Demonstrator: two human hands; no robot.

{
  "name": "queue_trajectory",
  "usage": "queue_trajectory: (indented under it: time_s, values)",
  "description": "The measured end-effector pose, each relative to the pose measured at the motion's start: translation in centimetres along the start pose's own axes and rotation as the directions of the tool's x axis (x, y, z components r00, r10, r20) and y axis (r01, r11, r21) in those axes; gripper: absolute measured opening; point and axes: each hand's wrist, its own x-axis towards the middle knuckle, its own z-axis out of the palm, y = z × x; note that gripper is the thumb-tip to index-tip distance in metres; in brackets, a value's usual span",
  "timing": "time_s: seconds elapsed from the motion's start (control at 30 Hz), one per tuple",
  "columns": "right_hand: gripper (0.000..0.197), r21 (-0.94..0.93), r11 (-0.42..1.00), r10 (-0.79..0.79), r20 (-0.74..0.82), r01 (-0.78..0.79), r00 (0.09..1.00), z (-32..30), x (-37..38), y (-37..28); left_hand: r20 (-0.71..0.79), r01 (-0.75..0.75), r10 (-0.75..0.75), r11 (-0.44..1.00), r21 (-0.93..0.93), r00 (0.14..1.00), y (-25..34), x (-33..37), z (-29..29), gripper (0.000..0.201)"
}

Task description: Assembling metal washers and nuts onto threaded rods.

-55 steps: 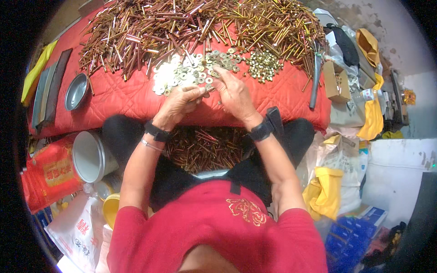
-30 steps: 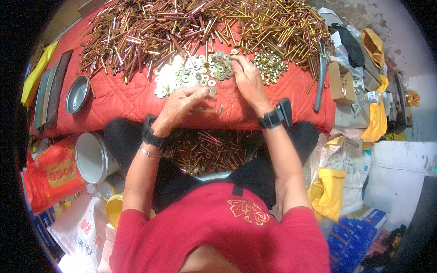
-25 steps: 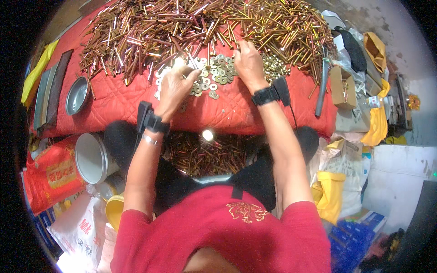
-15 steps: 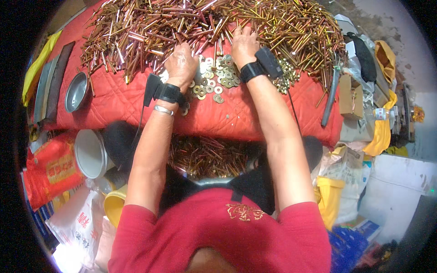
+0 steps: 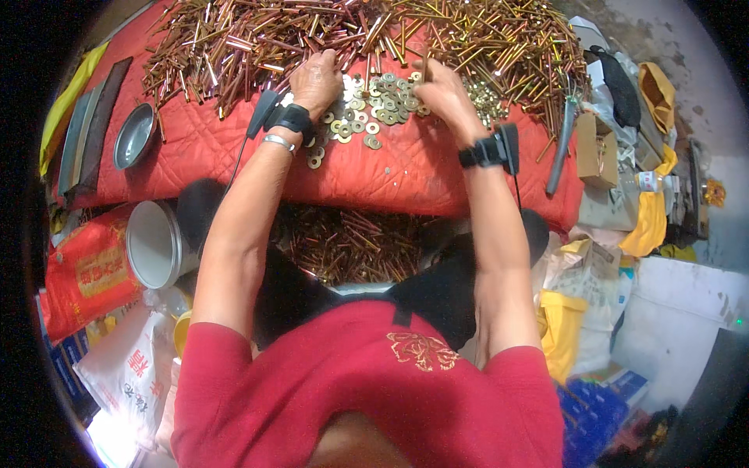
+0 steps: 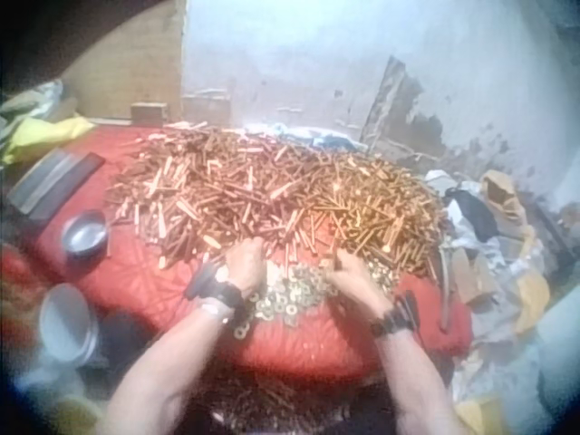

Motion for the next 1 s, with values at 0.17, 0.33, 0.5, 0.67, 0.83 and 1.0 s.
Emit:
queue_trajectory:
  time_s: [0.17, 0.33, 0.5, 0.67, 0.83, 1.0]
  values:
    - [0.038, 0.122, 0.985, 0.100, 0.172, -0.121, 0.980, -0.5, -6.6, -0.8, 0.156, 0.279, -0.235, 0.707, -0.650, 0.959, -3.2, -1.5, -1.8, 0.022]
    - [0.024, -0.237, 0.953, -0.181, 0.066, 0.191, 0.981, 1.8, -9.0, -1.5, 0.674, 0.641, -0.057, -0.256, -0.723, 0.737, -2.6, -4.7, -6.2, 0.006]
    - [0.018, -0.447, 0.865, -0.210, 0.092, 0.229, 0.973, 3.5, -9.2, -4.6, 0.707, 0.547, -0.056, -0.591, -0.593, 0.705, -1.6, -8.7, -6.9, 0.012]
    - [0.015, -0.644, 0.707, -0.208, 0.204, 0.291, 0.957, 3.2, -8.5, -5.6, 0.663, 0.444, -0.190, -0.609, -0.658, 0.724, -1.1, -9.7, -5.4, 0.014]
    - [0.016, -0.746, 0.541, -0.078, 0.414, 0.388, 0.907, 2.5, -5.9, -6.9, 0.623, 0.480, -0.121, -0.530, -0.699, 0.773, -0.2, -10.6, -6.6, 0.022]
    - [0.023, -0.705, 0.570, 0.176, 0.606, 0.422, 0.776, 3.5, -1.6, -10.2, 0.594, 0.530, 0.065, -0.536, -0.657, 0.802, -0.7, -11.0, -6.3, 0.021]
